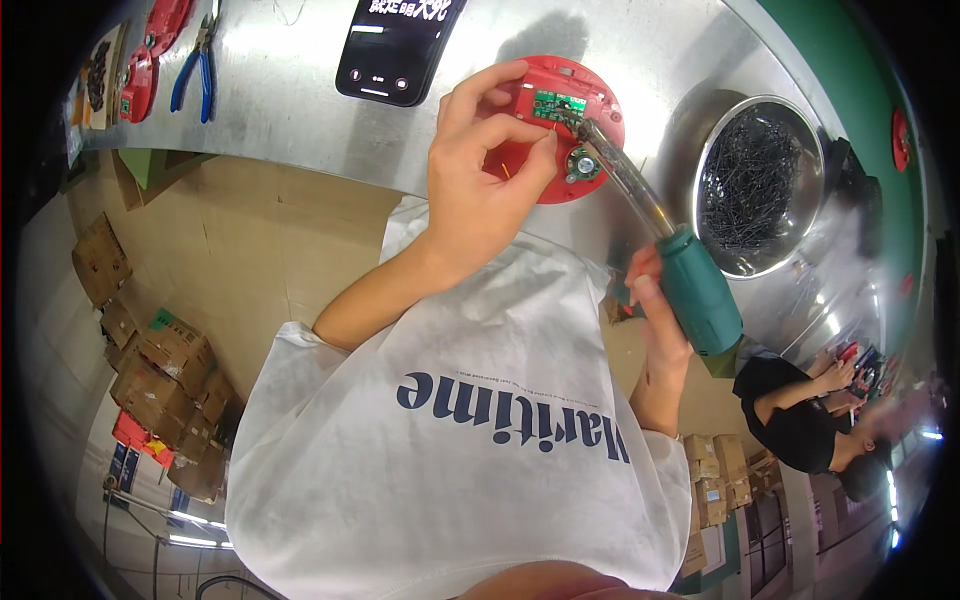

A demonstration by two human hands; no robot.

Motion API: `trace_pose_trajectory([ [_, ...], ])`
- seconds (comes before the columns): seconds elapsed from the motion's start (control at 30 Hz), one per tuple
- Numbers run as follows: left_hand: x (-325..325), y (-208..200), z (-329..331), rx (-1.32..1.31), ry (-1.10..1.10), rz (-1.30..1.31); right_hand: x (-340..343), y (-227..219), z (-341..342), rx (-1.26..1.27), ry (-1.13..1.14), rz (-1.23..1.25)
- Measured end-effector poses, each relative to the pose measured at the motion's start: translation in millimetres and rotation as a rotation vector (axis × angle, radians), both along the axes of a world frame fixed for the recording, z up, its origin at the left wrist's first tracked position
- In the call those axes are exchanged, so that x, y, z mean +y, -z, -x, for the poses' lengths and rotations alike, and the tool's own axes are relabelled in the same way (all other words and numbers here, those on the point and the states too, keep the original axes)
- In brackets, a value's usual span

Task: Soldering electronic components onto small circular red circuit boards at a factory workbench.

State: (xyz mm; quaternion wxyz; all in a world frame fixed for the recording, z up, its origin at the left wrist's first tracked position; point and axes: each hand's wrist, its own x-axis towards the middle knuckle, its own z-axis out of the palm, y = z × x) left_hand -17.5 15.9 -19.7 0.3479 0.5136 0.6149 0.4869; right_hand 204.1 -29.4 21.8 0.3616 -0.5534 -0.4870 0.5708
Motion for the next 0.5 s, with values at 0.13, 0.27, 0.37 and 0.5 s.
trace_pose_trajectory([
  [0.13,1.5,-2.1,-1.3,-0.017,-0.021,0.052,-2.7,1.1,-3.6,-0.045,0.062,0.081],
  [0.27,3.1,-3.4,-0.8,0.038,0.002,0.036,-2.5,5.7,-11.4,-0.081,-0.033,0.054],
  [0.37,3.5,-4.3,-1.2,0.046,0.001,0.045,0.4,4.7,-10.6,-0.101,-0.045,0.030],
  [0.5,4.5,-2.7,-1.2,0.048,0.000,0.027,0.6,7.3,-11.6,-0.113,-0.055,0.015],
])
